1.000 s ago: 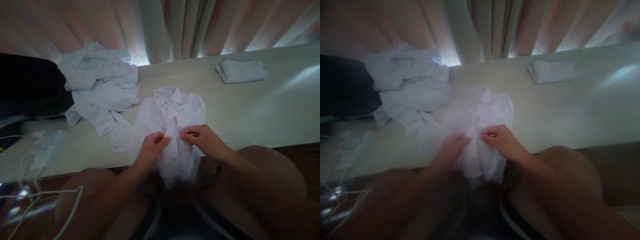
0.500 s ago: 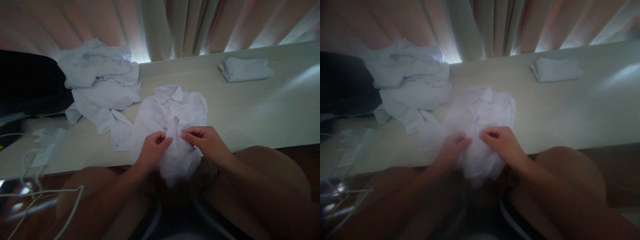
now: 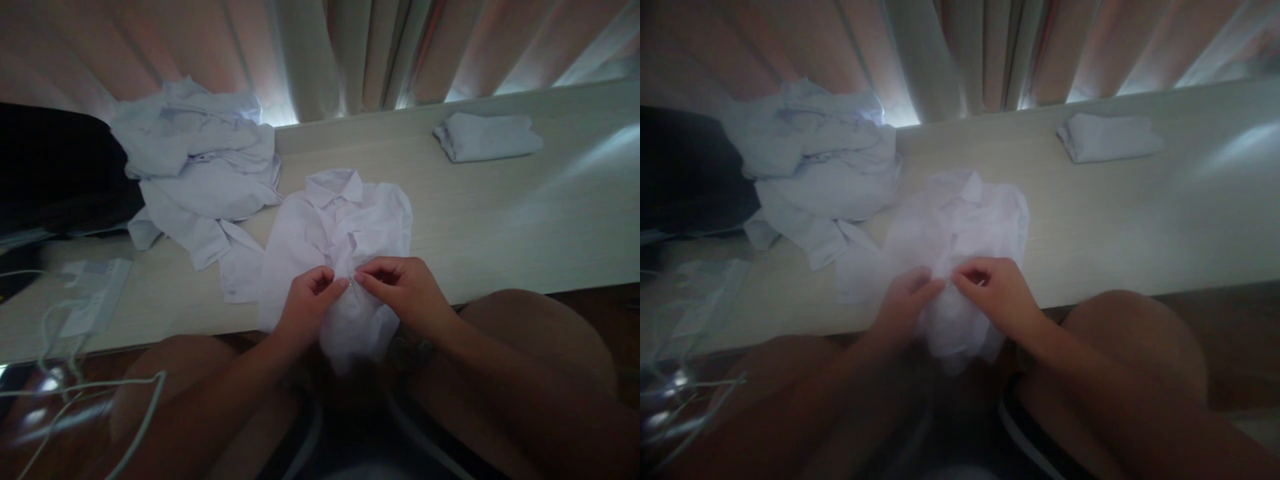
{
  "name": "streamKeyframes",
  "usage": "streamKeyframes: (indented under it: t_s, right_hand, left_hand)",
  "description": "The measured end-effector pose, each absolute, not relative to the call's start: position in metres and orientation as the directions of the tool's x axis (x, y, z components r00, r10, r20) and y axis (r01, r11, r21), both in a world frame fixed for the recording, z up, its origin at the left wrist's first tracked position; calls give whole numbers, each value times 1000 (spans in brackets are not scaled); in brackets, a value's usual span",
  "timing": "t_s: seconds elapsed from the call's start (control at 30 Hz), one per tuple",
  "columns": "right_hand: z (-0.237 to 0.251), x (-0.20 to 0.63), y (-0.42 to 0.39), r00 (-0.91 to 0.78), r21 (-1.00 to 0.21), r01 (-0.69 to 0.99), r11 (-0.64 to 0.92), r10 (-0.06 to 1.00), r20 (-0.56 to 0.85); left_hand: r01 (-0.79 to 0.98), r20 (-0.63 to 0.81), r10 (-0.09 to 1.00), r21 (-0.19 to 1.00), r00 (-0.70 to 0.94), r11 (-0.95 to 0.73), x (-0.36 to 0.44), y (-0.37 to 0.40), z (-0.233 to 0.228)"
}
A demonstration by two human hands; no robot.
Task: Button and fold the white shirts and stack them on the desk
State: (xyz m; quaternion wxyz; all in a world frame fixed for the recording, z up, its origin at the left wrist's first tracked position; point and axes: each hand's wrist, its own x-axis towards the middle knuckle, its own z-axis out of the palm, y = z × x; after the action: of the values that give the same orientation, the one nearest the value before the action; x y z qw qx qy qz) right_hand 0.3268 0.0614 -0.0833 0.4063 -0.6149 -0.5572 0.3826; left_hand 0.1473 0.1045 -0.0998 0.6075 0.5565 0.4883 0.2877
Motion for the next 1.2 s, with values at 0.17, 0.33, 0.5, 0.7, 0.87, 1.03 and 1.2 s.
streamKeyframes:
  t_s: [0.17, 0.33, 0.5, 0.7, 0.87, 1.03, 1.2]
  right_hand:
    - [-83, 326, 61, 86, -896, 442, -42, 996, -4]
    - [-85, 327, 61, 75, -913, 406, -47, 997, -18]
    - [-85, 333, 63, -19, -938, 345, 1, 1000, -6]
    - [-83, 336, 64, -60, -887, 458, 50, 998, 25]
    - [-86, 335, 65, -81, -812, 569, 130, 991, 103]
    - [-91, 332, 64, -80, -796, 575, 189, 981, 175]
    - [-93, 330, 63, -87, -776, 586, 234, 970, 227]
  left_hand:
    - [177, -298, 882, 952, 365, 249, 149, 104, -99]
    - [184, -304, 881, 950, 362, 252, 149, 104, -100]
    - [148, -301, 874, 953, 381, 264, 148, 105, -102]
    - [105, -318, 854, 947, 412, 303, 148, 105, -104]
    - [90, -313, 824, 947, 472, 308, 148, 105, -108]
    - [18, -293, 799, 942, 525, 334, 148, 107, -113]
    - [25, -333, 796, 928, 505, 373, 148, 106, -118]
